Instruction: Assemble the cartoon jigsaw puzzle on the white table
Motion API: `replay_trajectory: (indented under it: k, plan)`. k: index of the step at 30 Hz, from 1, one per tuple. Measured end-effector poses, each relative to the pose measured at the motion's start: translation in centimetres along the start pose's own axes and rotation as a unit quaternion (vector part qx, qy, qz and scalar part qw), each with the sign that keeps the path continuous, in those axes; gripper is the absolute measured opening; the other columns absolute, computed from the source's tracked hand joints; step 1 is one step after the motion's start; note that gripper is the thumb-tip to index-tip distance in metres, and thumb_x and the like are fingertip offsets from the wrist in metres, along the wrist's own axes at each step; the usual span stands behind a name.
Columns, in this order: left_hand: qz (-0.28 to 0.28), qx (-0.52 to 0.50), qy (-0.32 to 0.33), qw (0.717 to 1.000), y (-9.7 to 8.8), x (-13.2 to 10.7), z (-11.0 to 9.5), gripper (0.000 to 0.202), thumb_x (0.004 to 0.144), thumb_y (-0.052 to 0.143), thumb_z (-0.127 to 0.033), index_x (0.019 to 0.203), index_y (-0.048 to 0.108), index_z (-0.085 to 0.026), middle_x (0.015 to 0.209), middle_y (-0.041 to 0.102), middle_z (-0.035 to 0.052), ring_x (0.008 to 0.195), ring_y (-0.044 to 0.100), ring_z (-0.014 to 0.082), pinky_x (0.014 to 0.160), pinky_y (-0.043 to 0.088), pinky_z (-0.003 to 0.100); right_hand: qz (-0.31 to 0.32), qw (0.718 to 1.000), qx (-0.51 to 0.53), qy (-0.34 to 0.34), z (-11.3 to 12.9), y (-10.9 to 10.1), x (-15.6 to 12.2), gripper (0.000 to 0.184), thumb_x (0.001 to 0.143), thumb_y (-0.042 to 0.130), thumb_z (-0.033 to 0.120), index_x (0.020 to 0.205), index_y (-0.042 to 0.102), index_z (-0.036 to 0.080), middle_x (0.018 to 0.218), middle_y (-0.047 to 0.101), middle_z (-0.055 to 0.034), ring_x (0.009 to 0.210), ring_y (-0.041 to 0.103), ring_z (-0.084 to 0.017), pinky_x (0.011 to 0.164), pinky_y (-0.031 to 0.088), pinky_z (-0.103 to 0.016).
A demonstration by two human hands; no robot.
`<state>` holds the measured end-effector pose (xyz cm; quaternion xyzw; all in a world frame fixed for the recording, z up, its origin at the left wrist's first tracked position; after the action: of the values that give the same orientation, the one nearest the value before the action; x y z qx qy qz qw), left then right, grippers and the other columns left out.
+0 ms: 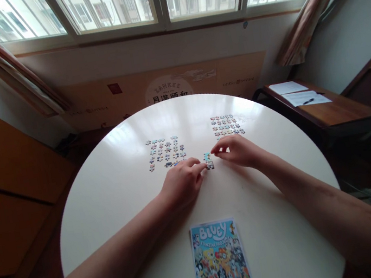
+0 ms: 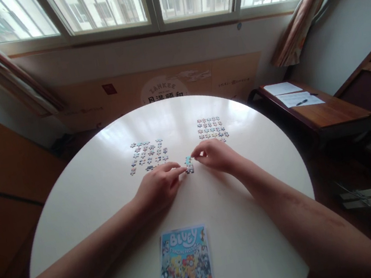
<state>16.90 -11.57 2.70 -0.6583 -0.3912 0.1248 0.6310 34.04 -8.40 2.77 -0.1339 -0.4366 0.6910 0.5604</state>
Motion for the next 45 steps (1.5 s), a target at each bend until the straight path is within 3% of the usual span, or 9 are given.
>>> replay_trajectory:
  k: [7,14,31,36,45]
  plan:
    - [0.030,0.007,0.001,1.000,0.7,0.3,-0.4,0.028,0.099,0.056,-0.027,0.119,0.074,-0.031,0.119,0.071,0.0059,0.098,0.067,0.0223,0.077,0.054,0.034,0.047,0.998,-0.030,0.011,1.0,0.4,-0.4,0.014,0.084,0.070,0.022,0.089,0.083,0.023,0.083,0.077,-0.0025,0.071,0.065,-0.015,0.068,0.049,-0.030]
    - [0.068,0.018,-0.032,0.997,1.2,0.6,-0.8,0.033,0.095,0.057,-0.020,0.124,0.071,-0.029,0.122,0.068,0.0069,0.097,0.066,0.0227,0.075,0.052,0.033,0.064,0.997,-0.043,0.017,1.2,0.7,-0.5,0.014,0.082,0.071,0.024,0.088,0.083,0.023,0.081,0.075,-0.0021,0.071,0.064,-0.015,0.067,0.045,-0.029]
    - [0.050,0.007,-0.016,0.999,1.0,0.5,-0.6,0.032,0.097,0.053,-0.024,0.123,0.072,-0.027,0.123,0.069,0.0075,0.095,0.066,0.0223,0.074,0.053,0.034,0.060,0.997,-0.038,0.020,1.0,0.5,-0.6,0.015,0.081,0.069,0.021,0.087,0.083,0.023,0.081,0.075,-0.0015,0.071,0.063,-0.014,0.066,0.044,-0.028]
    - [0.045,0.016,-0.014,0.999,1.0,0.4,-0.5,0.032,0.097,0.055,-0.024,0.123,0.072,-0.029,0.128,0.068,0.0065,0.101,0.067,0.0234,0.077,0.054,0.034,0.057,0.997,-0.042,0.036,0.6,0.2,-0.5,0.014,0.082,0.069,0.022,0.087,0.083,0.022,0.080,0.076,-0.0020,0.071,0.065,-0.016,0.067,0.046,-0.029]
    - [0.054,0.026,-0.026,0.998,1.1,0.3,-0.2,0.037,0.092,0.053,-0.016,0.125,0.069,-0.021,0.136,0.066,0.0090,0.112,0.067,0.0270,0.087,0.058,0.039,0.039,0.998,-0.044,0.040,0.0,-0.2,-0.4,0.017,0.086,0.068,0.026,0.090,0.083,0.021,0.083,0.077,-0.0038,0.072,0.065,-0.016,0.070,0.048,-0.031]
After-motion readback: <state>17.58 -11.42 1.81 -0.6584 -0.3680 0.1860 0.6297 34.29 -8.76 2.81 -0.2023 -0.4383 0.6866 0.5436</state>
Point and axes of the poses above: each hand's wrist, its own x-axis towards the middle knuckle, its own y-axis out of the palm, z = x × y, the point moved 7 cm from there along x, towards the middle knuckle
